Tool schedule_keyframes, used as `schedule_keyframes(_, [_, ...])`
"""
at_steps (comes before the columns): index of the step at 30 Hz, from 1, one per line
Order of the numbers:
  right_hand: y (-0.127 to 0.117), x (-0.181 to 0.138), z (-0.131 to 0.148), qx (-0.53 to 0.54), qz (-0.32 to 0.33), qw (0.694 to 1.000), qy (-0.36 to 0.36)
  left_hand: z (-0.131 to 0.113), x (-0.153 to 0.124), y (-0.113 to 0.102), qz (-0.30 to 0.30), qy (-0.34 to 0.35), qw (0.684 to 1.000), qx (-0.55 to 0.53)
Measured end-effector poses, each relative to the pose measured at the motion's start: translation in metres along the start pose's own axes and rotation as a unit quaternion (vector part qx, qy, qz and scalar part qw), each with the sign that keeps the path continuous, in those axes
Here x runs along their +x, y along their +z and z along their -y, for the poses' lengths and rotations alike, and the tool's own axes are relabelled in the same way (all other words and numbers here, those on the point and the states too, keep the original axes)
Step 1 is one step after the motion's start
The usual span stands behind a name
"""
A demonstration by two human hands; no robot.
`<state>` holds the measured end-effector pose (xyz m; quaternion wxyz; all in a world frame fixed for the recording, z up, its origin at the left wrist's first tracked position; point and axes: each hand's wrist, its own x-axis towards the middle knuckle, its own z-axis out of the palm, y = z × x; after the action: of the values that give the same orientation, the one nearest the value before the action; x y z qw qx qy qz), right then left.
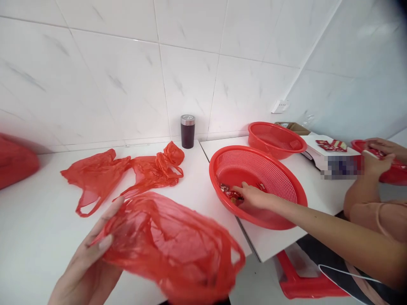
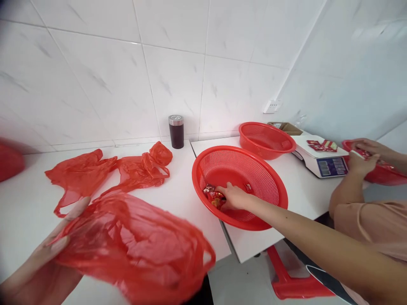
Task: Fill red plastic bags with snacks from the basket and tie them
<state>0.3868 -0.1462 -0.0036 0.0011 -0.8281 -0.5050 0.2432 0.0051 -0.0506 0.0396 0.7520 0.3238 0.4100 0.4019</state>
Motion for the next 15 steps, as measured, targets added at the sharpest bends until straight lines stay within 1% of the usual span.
schedule_keyframes(2, [-0.006, 0.009, -0.003, 0.044, 0.003, 0.999, -0.006, 0.003, 0.003, 0.008, -0.003, 0.026, 1.0, -0.014])
schedule_keyframes(5, [-0.02, 0.017, -0.013, 0.109, -0.001, 0.994, -0.012, 0.016, 0.0, 0.004, 0.012, 0.02, 1.0, -0.009])
schedule_keyframes(7, [-0.035, 0.015, -0.015, 0.141, -0.024, 0.989, -0.019, 0.024, -0.005, 0.0, 0.018, 0.012, 1.0, 0.007])
schedule_keyframes(9, [-0.054, 0.004, -0.007, 0.187, -0.062, 0.98, -0.035, 0.029, -0.009, -0.002, 0.015, 0.01, 1.0, 0.025])
schedule_keyframes(10, [-0.063, -0.005, 0.002, 0.233, -0.075, 0.968, -0.055, 0.03, -0.011, -0.001, 0.012, 0.011, 0.999, 0.032])
schedule_keyframes(11, [-0.07, -0.014, 0.014, 0.291, -0.079, 0.95, -0.082, 0.031, -0.013, 0.001, 0.01, 0.014, 0.999, 0.037])
schedule_keyframes(12, [-0.075, -0.024, 0.028, 0.359, -0.076, 0.923, -0.117, 0.031, -0.014, 0.003, 0.011, 0.016, 0.999, 0.039])
schedule_keyframes(14, [-0.075, -0.043, 0.061, 0.453, -0.026, 0.87, -0.192, 0.031, -0.015, 0.007, 0.017, 0.02, 0.999, 0.04])
schedule_keyframes(15, [-0.069, -0.05, 0.078, 0.467, 0.006, 0.855, -0.225, 0.03, -0.016, 0.01, 0.024, 0.021, 0.999, 0.041])
